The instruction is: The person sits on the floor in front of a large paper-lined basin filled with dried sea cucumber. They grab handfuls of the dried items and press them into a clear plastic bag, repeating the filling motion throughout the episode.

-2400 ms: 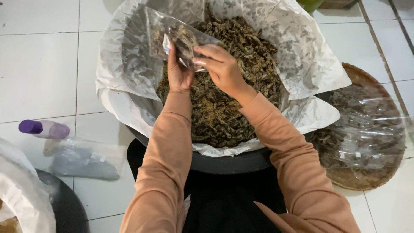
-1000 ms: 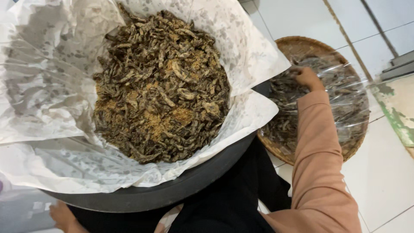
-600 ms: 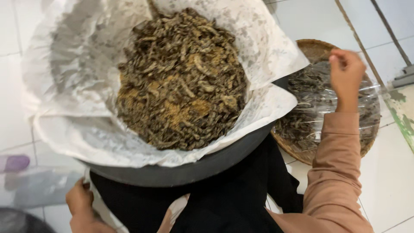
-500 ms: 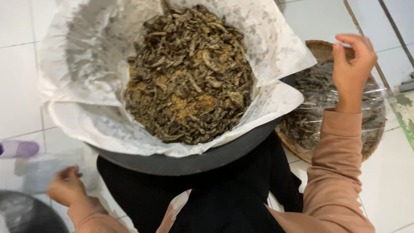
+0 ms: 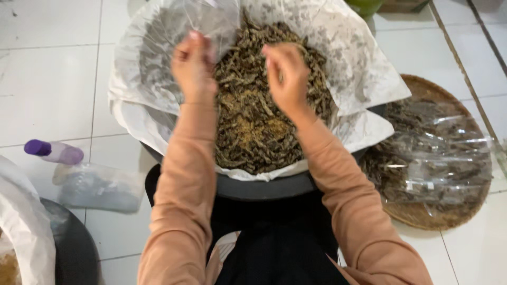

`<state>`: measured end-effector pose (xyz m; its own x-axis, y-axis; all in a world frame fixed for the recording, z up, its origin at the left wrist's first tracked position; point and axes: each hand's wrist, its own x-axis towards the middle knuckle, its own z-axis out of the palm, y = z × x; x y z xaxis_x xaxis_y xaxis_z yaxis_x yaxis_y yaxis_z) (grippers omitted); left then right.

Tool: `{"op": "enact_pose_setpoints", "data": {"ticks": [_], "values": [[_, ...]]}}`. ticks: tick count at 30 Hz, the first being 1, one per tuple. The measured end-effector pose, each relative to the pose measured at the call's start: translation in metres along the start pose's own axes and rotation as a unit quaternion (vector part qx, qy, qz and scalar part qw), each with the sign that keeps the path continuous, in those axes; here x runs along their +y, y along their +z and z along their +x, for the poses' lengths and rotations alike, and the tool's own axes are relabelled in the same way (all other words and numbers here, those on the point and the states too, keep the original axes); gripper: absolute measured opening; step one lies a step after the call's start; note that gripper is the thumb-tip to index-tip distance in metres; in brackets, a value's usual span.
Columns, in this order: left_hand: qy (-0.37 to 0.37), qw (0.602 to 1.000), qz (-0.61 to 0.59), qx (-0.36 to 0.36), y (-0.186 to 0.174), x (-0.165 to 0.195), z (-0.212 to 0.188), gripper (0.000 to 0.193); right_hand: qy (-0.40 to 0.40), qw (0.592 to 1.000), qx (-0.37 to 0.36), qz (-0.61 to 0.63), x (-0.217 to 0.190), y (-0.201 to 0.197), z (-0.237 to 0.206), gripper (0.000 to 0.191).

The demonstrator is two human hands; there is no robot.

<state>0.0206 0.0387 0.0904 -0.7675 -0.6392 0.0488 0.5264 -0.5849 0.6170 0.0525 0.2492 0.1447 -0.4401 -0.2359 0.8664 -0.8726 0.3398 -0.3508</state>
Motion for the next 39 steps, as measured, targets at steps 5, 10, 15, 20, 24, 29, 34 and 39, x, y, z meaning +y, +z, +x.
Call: {"op": "enact_pose_setpoints", "data": {"ticks": [5, 10, 15, 20, 24, 29, 34, 39], "values": [[-0.058, 0.996, -0.043, 0.045, 0.012, -0.079, -0.009, 0.025, -0.01, 0.99, -0.135, -0.041, 0.001, 0.011, -0.033, 0.044], [-0.051, 0.998, -0.005, 0.035, 0.004, -0.106, -0.027, 0.029, 0.039, 0.983, -0.173, -0.048, 0.02, 0.018, -0.039, 0.051], [-0.111, 0.993, -0.018, -0.019, -0.005, -0.099, -0.03, 0.035, 0.076, 0.973, -0.176, -0.128, 0.034, 0.019, -0.046, 0.054], [0.123, 0.913, 0.343, -0.183, -0.007, -0.078, -0.037, 0.044, 0.176, 0.971, -0.156, -0.03, 0.046, 0.017, -0.051, 0.053], [0.182, 0.818, 0.504, -0.209, 0.003, -0.069, -0.044, 0.063, 0.198, 0.96, -0.193, 0.052, 0.049, 0.024, -0.052, 0.052], [0.167, 0.807, 0.511, -0.245, 0.026, -0.083, -0.073, 0.054, 0.167, 0.976, -0.127, 0.057, 0.059, 0.021, -0.053, 0.063], [0.253, 0.756, 0.517, -0.313, 0.028, -0.099, -0.116, 0.068, 0.266, 0.924, -0.168, 0.217, 0.092, 0.0, -0.05, 0.054], [0.024, 0.763, 0.476, -0.436, 0.033, -0.097, -0.118, 0.079, 0.285, 0.924, -0.038, 0.251, 0.114, -0.018, -0.036, 0.059]]}}
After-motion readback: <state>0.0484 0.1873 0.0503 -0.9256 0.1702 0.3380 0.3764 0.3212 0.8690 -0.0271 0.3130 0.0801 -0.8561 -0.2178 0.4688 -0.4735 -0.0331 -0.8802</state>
